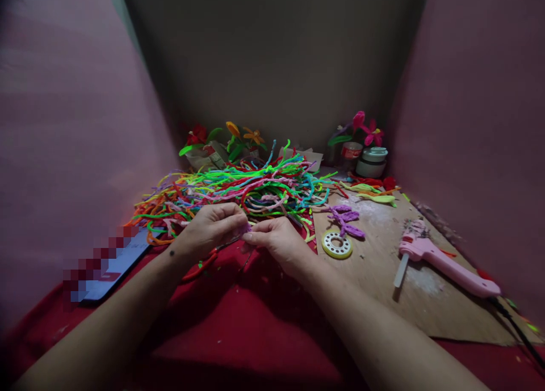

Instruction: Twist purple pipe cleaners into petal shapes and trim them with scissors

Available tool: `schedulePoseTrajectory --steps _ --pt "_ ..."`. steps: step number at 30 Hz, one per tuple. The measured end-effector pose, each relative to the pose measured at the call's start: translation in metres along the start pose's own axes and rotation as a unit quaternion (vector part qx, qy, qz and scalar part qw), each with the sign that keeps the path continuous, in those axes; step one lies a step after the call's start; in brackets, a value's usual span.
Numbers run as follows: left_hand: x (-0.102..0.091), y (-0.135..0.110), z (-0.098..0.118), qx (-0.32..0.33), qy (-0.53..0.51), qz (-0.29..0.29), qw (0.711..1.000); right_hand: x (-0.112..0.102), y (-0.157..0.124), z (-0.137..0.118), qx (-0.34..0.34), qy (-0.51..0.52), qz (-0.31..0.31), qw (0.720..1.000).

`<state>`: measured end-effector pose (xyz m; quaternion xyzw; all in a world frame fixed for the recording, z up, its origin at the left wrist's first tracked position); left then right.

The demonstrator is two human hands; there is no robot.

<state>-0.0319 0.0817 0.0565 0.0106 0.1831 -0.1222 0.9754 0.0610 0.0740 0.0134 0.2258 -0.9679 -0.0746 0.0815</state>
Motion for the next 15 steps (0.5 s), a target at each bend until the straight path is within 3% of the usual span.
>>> schedulePoseTrajectory --steps 3,5,9,12,15 --pt "-0.001 0.001 0.007 0.027 0.054 0.018 0.998 0.003 0.001 -0.002 -0.004 -0.002 -0.007 1.000" --pt "-0.002 0.002 0.007 0.027 0.058 0.042 0.997 0.001 0.001 0.000 0.011 -0.020 0.020 1.000" --pt "-0.001 0.009 -0.007 -0.018 -0.026 0.066 0.997 -0.003 0.001 -0.002 -0.022 -0.097 0.072 0.992" --pt "0.000 0.012 -0.019 -0.051 -0.096 0.058 0.992 -0.001 0.001 -0.001 -0.063 -0.130 0.075 0.987" --pt "0.000 0.012 -0.023 -0.056 -0.095 0.043 0.993 0.001 0.002 0.002 -0.078 -0.117 0.056 0.988"
Point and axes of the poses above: each hand's wrist, its own y-axis towards the middle knuckle, its own x-axis out of the palm, z = x × y, the point moved 8 cm from there along y, towards the middle knuckle, and after that the axes turned 7 degrees about -x, right-handed, at the moved point
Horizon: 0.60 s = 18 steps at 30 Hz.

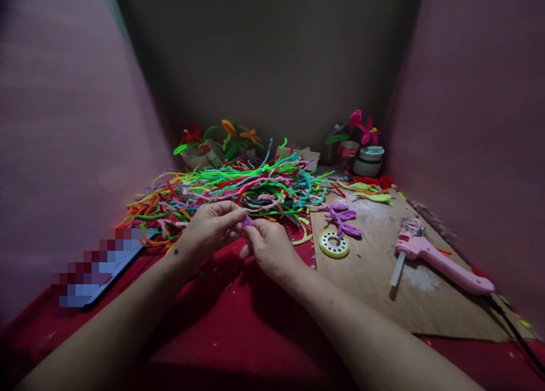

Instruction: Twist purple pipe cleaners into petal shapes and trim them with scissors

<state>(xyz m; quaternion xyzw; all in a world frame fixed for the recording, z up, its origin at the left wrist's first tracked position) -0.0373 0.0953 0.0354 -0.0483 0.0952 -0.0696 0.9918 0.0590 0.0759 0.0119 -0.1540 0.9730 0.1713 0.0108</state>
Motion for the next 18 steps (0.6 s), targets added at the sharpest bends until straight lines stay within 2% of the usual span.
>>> schedulePoseTrajectory --steps 3,6,8,11,13,15,18 --pt "0.003 -0.003 0.006 0.027 0.047 -0.031 0.998 0.000 0.002 -0.002 -0.006 0.017 -0.025 1.000" --pt "0.006 -0.006 0.010 0.043 0.049 -0.052 0.996 -0.003 0.004 -0.001 0.026 0.037 -0.036 0.998" --pt "0.004 -0.006 0.009 0.039 0.003 -0.054 0.998 -0.007 0.005 -0.001 0.043 0.102 -0.013 0.994" --pt "0.005 -0.005 -0.001 0.008 -0.041 -0.077 0.996 -0.018 0.007 0.003 0.050 0.203 0.062 0.976" --pt "0.011 -0.007 -0.009 -0.022 -0.015 -0.111 0.993 -0.023 0.008 0.009 0.066 0.230 0.096 0.966" --pt "0.017 -0.011 -0.014 -0.034 0.033 -0.135 0.990 -0.023 0.007 0.013 0.076 0.234 0.103 0.964" --pt "0.020 -0.014 -0.012 -0.022 0.092 -0.118 0.988 -0.022 0.007 0.011 0.066 0.204 0.096 0.972"
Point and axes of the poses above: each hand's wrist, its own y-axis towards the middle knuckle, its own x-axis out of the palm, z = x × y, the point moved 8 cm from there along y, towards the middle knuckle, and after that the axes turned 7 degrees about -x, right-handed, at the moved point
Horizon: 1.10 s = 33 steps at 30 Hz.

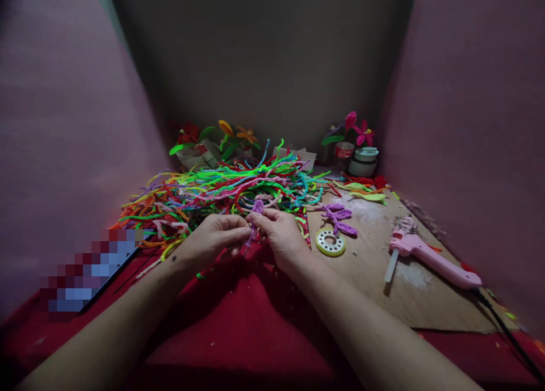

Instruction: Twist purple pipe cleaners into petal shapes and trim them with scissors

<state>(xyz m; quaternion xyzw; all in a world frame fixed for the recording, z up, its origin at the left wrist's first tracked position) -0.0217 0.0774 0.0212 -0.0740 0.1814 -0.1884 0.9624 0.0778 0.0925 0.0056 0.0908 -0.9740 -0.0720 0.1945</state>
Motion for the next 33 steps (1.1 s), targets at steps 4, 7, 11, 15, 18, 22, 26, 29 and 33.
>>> schedulePoseTrajectory --steps 4,7,11,15,18,22,26,29,33 --pt "-0.004 -0.001 0.009 0.044 0.088 0.067 0.993 0.003 -0.001 -0.004 -0.018 -0.075 -0.021 0.997" --pt "-0.005 -0.004 0.018 0.124 0.205 0.100 0.966 0.006 0.000 -0.006 -0.041 -0.161 -0.039 0.985" --pt "-0.010 -0.012 0.026 0.189 0.372 0.159 0.895 0.009 0.001 -0.007 -0.050 -0.185 -0.048 0.980" --pt "-0.017 -0.018 0.036 0.206 0.359 0.190 0.890 0.006 -0.001 -0.004 -0.012 -0.111 -0.024 0.993" --pt "-0.024 -0.011 0.023 0.123 0.155 0.149 0.969 0.002 -0.002 -0.003 0.002 -0.037 0.004 0.999" --pt "-0.001 0.001 -0.013 -0.037 -0.080 0.015 0.996 -0.001 -0.002 0.001 0.019 0.041 0.028 0.999" --pt "0.011 0.004 -0.020 -0.038 -0.137 -0.013 0.990 -0.002 -0.001 0.002 0.007 0.024 0.023 0.999" --pt "0.010 0.004 -0.017 -0.021 -0.128 0.016 0.991 -0.005 0.000 0.002 -0.011 -0.019 0.034 0.999" --pt "0.011 0.001 -0.009 0.008 -0.044 0.061 0.997 -0.009 0.000 0.002 -0.036 -0.057 0.052 0.996"
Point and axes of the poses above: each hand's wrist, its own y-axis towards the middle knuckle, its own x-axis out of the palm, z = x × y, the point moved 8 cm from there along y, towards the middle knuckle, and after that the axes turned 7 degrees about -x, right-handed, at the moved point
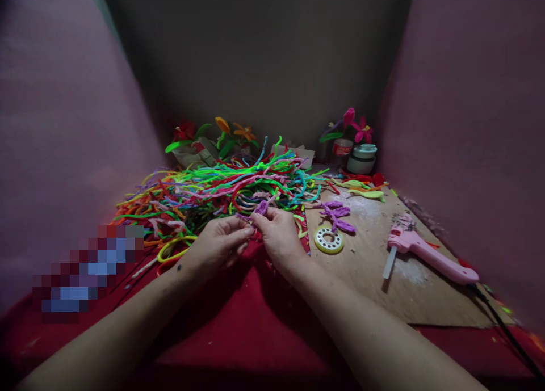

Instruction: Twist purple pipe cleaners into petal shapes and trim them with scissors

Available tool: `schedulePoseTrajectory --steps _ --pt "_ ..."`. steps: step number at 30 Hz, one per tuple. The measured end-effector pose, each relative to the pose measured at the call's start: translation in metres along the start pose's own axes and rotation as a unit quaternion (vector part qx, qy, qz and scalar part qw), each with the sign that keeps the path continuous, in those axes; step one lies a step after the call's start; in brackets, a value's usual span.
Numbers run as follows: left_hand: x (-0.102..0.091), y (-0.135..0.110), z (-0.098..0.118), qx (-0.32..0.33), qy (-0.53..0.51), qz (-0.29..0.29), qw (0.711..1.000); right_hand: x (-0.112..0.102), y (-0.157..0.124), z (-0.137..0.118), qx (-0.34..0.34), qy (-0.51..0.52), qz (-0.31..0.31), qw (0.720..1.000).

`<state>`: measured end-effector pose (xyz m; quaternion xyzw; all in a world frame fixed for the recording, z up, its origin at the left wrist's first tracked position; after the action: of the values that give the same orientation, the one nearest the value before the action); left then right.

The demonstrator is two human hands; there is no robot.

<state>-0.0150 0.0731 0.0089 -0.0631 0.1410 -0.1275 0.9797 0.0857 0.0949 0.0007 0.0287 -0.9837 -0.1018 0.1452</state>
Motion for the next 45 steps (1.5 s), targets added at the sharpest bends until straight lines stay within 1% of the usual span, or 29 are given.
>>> schedulePoseTrajectory --steps 1,2,3,5,6,9,11,13,14,16,18,19,21,22,24,26,28,29,31,34,37,39,41,45 --pt "0.000 -0.002 0.004 0.026 0.049 0.021 0.998 -0.001 0.000 0.001 -0.002 -0.001 0.003 1.000" --pt "0.000 -0.004 0.009 0.062 0.111 0.048 0.991 -0.001 -0.001 0.002 0.000 0.004 0.008 1.000" --pt "0.001 -0.007 0.015 0.104 0.184 0.076 0.974 -0.002 -0.001 0.003 0.007 0.017 0.014 1.000" --pt "0.006 -0.014 0.024 0.172 0.333 0.117 0.920 -0.002 -0.003 0.009 0.032 0.058 0.027 0.997" --pt "0.010 -0.016 0.025 0.189 0.399 0.124 0.888 -0.002 -0.003 0.012 0.047 0.082 0.035 0.995" --pt "0.020 -0.018 0.022 0.204 0.553 0.117 0.799 -0.002 -0.005 0.024 0.102 0.164 0.071 0.979" --pt "0.028 -0.021 0.023 0.224 0.621 0.110 0.743 -0.002 -0.007 0.030 0.133 0.202 0.093 0.966" --pt "0.035 -0.024 0.024 0.249 0.661 0.098 0.701 -0.001 -0.007 0.033 0.151 0.214 0.102 0.960" --pt "0.038 -0.026 0.024 0.261 0.671 0.091 0.688 -0.001 -0.007 0.033 0.156 0.214 0.104 0.959" --pt "0.042 -0.029 0.024 0.283 0.674 0.080 0.678 0.000 -0.008 0.034 0.169 0.217 0.105 0.956" --pt "0.042 -0.030 0.022 0.298 0.661 0.078 0.684 0.001 -0.008 0.035 0.177 0.220 0.105 0.953" --pt "0.040 -0.029 0.021 0.299 0.651 0.080 0.693 0.001 -0.008 0.035 0.178 0.221 0.105 0.953" --pt "0.032 -0.026 0.019 0.285 0.624 0.088 0.723 0.001 -0.008 0.034 0.170 0.223 0.105 0.954" --pt "0.027 -0.023 0.018 0.271 0.606 0.090 0.743 0.001 -0.008 0.033 0.164 0.223 0.106 0.955" --pt "0.016 -0.017 0.016 0.239 0.552 0.087 0.794 0.002 -0.008 0.030 0.145 0.221 0.100 0.959" --pt "0.004 -0.011 0.015 0.205 0.473 0.079 0.853 0.004 -0.008 0.025 0.121 0.213 0.087 0.966" --pt "-0.009 -0.004 0.014 0.165 0.377 0.089 0.907 0.004 -0.007 0.021 0.102 0.202 0.074 0.971" --pt "-0.016 -0.002 0.014 0.147 0.327 0.097 0.928 0.005 -0.007 0.019 0.098 0.196 0.066 0.973" --pt "-0.024 0.002 0.013 0.128 0.243 0.111 0.955 0.008 -0.007 0.019 0.105 0.182 0.041 0.977" --pt "-0.026 0.002 0.017 0.132 0.178 0.105 0.970 0.013 -0.008 0.020 0.112 0.166 -0.007 0.980" --pt "-0.027 0.002 0.018 0.108 0.152 0.103 0.977 0.016 -0.008 0.018 0.102 0.158 -0.028 0.982" --pt "-0.028 0.002 0.016 0.083 0.132 0.098 0.983 0.016 -0.008 0.016 0.094 0.156 -0.030 0.983" --pt "-0.029 0.002 0.015 0.078 0.120 0.093 0.985 0.016 -0.008 0.015 0.091 0.154 -0.026 0.983" --pt "-0.029 0.002 0.018 0.119 0.117 0.095 0.981 0.014 -0.010 0.016 0.105 0.122 -0.014 0.987"
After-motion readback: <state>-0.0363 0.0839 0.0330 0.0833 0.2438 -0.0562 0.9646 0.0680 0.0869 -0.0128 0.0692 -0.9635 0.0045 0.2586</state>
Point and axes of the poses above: each hand's wrist, its own y-axis towards the middle knuckle, its own x-axis out of the palm, z = x × y, the point moved 8 cm from there along y, towards the middle knuckle, and after that the axes turned 7 degrees about -x, right-handed, at the moved point
